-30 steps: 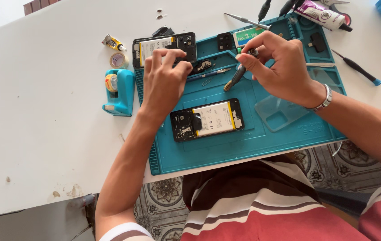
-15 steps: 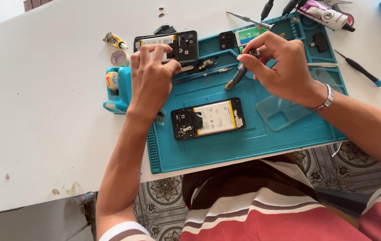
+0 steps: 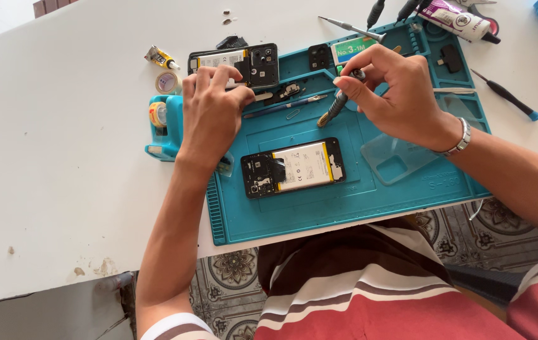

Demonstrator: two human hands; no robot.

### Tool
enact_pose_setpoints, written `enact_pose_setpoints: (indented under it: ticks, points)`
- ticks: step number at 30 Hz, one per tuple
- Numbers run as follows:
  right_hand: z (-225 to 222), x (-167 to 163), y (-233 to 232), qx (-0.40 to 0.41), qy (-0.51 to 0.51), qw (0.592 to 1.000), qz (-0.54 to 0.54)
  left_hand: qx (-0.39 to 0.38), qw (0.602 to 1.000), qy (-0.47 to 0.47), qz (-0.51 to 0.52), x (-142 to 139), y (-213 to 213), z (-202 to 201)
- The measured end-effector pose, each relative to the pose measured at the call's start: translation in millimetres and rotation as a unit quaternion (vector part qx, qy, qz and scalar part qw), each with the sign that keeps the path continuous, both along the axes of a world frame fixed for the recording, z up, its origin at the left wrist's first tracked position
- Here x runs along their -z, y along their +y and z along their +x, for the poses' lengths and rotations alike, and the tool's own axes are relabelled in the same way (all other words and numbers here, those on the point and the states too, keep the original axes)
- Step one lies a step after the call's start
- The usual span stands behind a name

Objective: The person repairs a smartphone at a workbench. They brush the inside of the opened phone with a brush, pry at the phone body with a spudger, unscrew components with a screwdriver, remove and reposition the battery, and reassemble the phone while working over a teal repair mat.

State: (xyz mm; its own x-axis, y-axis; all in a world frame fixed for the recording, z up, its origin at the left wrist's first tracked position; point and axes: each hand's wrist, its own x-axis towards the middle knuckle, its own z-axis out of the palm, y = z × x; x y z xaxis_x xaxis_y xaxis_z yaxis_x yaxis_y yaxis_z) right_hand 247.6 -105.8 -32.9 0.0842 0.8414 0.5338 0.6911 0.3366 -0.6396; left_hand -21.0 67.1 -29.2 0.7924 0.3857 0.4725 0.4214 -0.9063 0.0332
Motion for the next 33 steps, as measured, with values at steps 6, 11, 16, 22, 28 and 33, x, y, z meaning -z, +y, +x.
enact_pose_setpoints:
  ticks: [6,11,16,22,28,33]
  points:
    - [2.5,1.9,-0.3,-0.004,-0.009,1.000,0.015,0.012,1.000,-0.022,-0.003,-5.1,-4.1,3.0]
    - [3.3,2.0,-0.5,-0.001,-0.030,0.999,0.030,0.084,0.995,-0.031,-0.036,-6.7,-16.4,11.3]
    - [0.2,2.0,-2.3,-0.012,-0.034,0.999,0.015,0.134,0.989,-0.048,-0.043,-5.6,-32.0,16.8]
    - [-0.1,0.6,-1.6,-0.007,-0.048,0.999,0.016,0.132,0.990,-0.047,-0.032,-6.6,-35.3,16.5]
    - [0.8,0.0,-1.6,-0.007,-0.056,0.998,0.018,0.135,0.989,-0.046,-0.033,-6.9,-36.4,16.4]
    - [0.4,-0.8,-3.2,-0.004,-0.055,0.998,0.015,0.138,0.988,-0.052,-0.034,-7.8,-36.2,16.3]
